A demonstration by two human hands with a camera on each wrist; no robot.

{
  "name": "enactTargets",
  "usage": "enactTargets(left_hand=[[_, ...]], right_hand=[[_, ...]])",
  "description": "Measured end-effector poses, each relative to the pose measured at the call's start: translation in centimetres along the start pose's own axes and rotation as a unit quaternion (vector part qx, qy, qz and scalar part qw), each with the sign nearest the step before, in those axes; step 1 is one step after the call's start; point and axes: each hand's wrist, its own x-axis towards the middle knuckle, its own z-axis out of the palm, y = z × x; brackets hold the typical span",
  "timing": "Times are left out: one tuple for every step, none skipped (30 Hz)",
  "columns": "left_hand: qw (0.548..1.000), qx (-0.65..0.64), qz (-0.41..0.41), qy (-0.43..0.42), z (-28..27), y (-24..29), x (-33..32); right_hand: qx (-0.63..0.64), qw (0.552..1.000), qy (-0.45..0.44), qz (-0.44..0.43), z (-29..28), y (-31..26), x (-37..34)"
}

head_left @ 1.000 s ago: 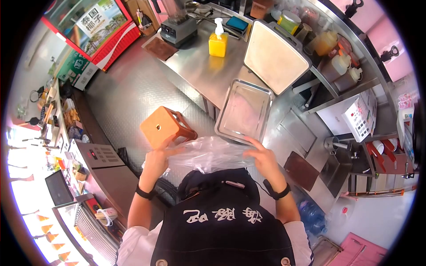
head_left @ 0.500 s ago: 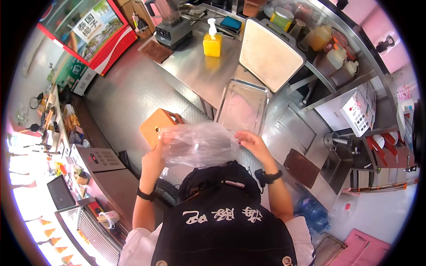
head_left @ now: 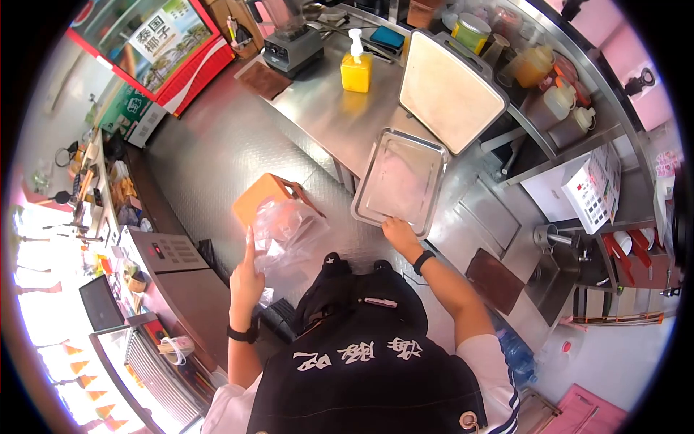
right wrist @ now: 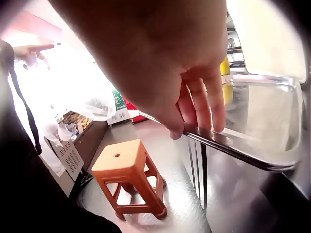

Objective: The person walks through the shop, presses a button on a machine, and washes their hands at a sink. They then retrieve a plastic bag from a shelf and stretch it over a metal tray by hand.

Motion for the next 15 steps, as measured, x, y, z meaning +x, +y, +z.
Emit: enactTargets(left_hand=[[1.0,-0.01,0.001,0.002,0.0,-0.1,-0.3],[1.0,-0.011,-0.003,0.005,-0.1,-0.2,-0.5],[1.0,-0.019,-0.015,0.001,0.0,-0.4,-0.6],[0.999,-0.028,-0.025,-0.003,0.0,-0.5,-0.8],[0.999,-0.029,-0.028,-0.001,0.2,-0.7,-0.9],[0.999,-0.026,-0.03,-0.002,0.3,-0.8,-1.0],[0.999,-0.023,-0.032,-0.003,0.4,-0.9,-1.1],[0.999,-0.025,-0.033,-0.003,0.5,-0.9,-1.1],[0.999,-0.027,-0.03,-0.005,0.6,-0.8,-1.0],[0.999,-0.029,-0.026,-0.008,0.7,-0.7,-0.8],[0.999,-0.03,-0.026,-0.007,0.7,-0.7,-0.5],[0.999,-0.051,-0.015,-0.003,0.8,-0.6,-0.1],[0.997,-0.073,-0.005,0.001,0.9,-0.5,0.4],[0.997,-0.073,-0.007,0.003,0.8,-0.4,0.9],[0.996,-0.088,0.018,0.006,0.6,-0.3,1.5]], right_hand=[[0.012,1.0,-0.007,-0.01,-0.2,0.1,0.1],[0.011,1.0,-0.008,-0.015,-0.5,0.3,0.1],[0.037,0.999,-0.004,-0.023,-0.8,0.7,0.0],[0.064,0.998,-0.002,-0.03,-1.5,0.9,-0.1],[0.062,0.997,-0.002,-0.033,-2.4,1.1,-0.2],[0.048,0.998,0.009,-0.038,-3.3,1.2,-0.2],[0.033,0.998,0.021,-0.042,-4.2,1.2,-0.3],[0.032,0.998,0.02,-0.043,-5.2,1.1,-0.2],[0.02,0.997,0.074,-0.03,-6.1,1.0,-0.2],[0.008,0.992,0.128,-0.016,-7.1,0.9,-0.1],[0.007,0.992,0.128,-0.017,-8.1,1.0,0.0],[0.002,0.988,0.154,0.017,-9.0,1.1,0.0],[-0.003,0.982,0.181,0.052,-9.9,1.3,0.1],[-0.003,0.982,0.181,0.05,-10.5,1.6,0.1],[0.008,0.975,0.209,0.076,-11.1,2.1,0.2]])
